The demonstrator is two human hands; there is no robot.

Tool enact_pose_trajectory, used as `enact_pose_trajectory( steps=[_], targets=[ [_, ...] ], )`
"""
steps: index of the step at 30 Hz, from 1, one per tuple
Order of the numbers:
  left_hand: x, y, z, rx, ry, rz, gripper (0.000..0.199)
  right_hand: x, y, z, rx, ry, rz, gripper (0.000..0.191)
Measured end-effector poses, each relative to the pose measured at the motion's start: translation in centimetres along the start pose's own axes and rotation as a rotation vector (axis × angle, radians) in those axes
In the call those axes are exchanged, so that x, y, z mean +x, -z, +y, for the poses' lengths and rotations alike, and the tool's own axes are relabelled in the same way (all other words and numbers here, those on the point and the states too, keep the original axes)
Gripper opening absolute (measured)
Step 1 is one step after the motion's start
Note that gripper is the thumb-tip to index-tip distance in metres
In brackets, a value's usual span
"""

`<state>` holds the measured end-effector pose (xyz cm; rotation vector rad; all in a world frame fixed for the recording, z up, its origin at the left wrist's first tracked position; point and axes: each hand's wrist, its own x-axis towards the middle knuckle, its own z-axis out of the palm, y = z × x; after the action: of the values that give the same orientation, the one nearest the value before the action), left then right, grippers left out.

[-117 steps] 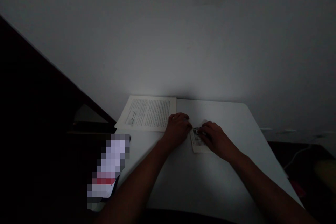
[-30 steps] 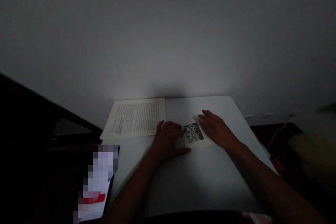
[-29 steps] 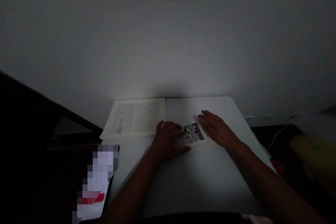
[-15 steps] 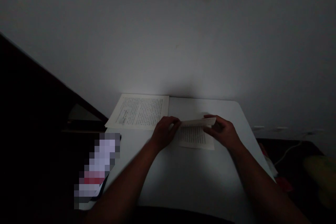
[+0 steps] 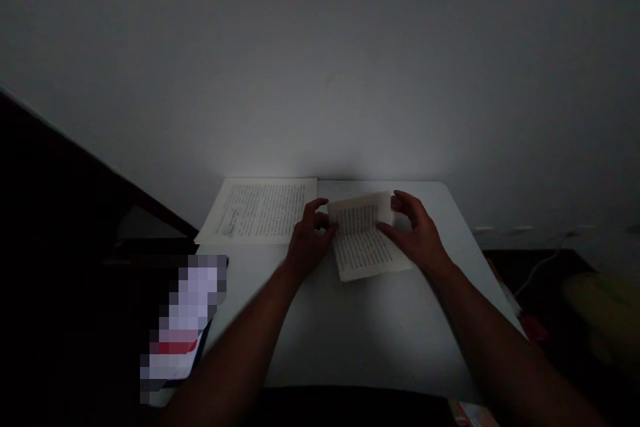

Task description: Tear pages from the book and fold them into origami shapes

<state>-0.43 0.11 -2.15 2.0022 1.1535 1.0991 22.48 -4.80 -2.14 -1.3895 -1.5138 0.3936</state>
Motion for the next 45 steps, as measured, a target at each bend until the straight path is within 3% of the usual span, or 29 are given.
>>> enact_pose_trajectory(
  steps=[2, 5, 8, 13, 19, 24, 32, 39, 45],
  targets=[
    [0.1, 0.0, 0.0, -0.010, -0.007, 0.018, 0.050, -0.5, 0.4, -1.4, -0.195, 0.146, -0.020, 0.072],
    [0.0, 0.1, -0.2, -0.038, -0.009, 0.012, 0.061, -1.6, 0.6, -3.4, -0.305, 0.327, -0.134, 0.083],
    [0.0, 0.3, -0.4, -0.015, -0.027, -0.026, 0.063, -2.6, 0.0, -4.2, -0.340, 0.442, -0.394, 0.065],
    [0.2, 0.6, -1.1, 0.067, -0.147, -0.068, 0.015, -2.7, -1.0, -3.2, -0.409, 0.532, -0.474, 0.036],
    [0.1, 0.7, -1.1, 0.257, -0.170, -0.182, 0.019, -2.7, -1.2, -2.6, -0.400, 0.489, -0.507, 0.019],
    [-0.1, 1.1, -0.5, 0.307, -0.182, -0.119, 0.016, -2.6, -1.2, -2.2, -0.396, 0.451, -0.465, 0.015],
    [-0.9, 1.2, 0.6, 0.596, -0.261, -0.393, 0.025, -2.3, -1.0, -2.1, -0.379, 0.435, -0.433, 0.012],
    [-1.2, 0.9, 1.2, 0.702, -0.253, -0.396, 0.025, -2.4, -1.2, -2.1, -0.349, 0.401, -0.392, 0.013],
    [-1.2, 0.5, 1.5, 0.708, -0.232, -0.365, 0.023, -2.3, -0.7, -2.2, -0.334, 0.250, -0.340, 0.020]
  ],
)
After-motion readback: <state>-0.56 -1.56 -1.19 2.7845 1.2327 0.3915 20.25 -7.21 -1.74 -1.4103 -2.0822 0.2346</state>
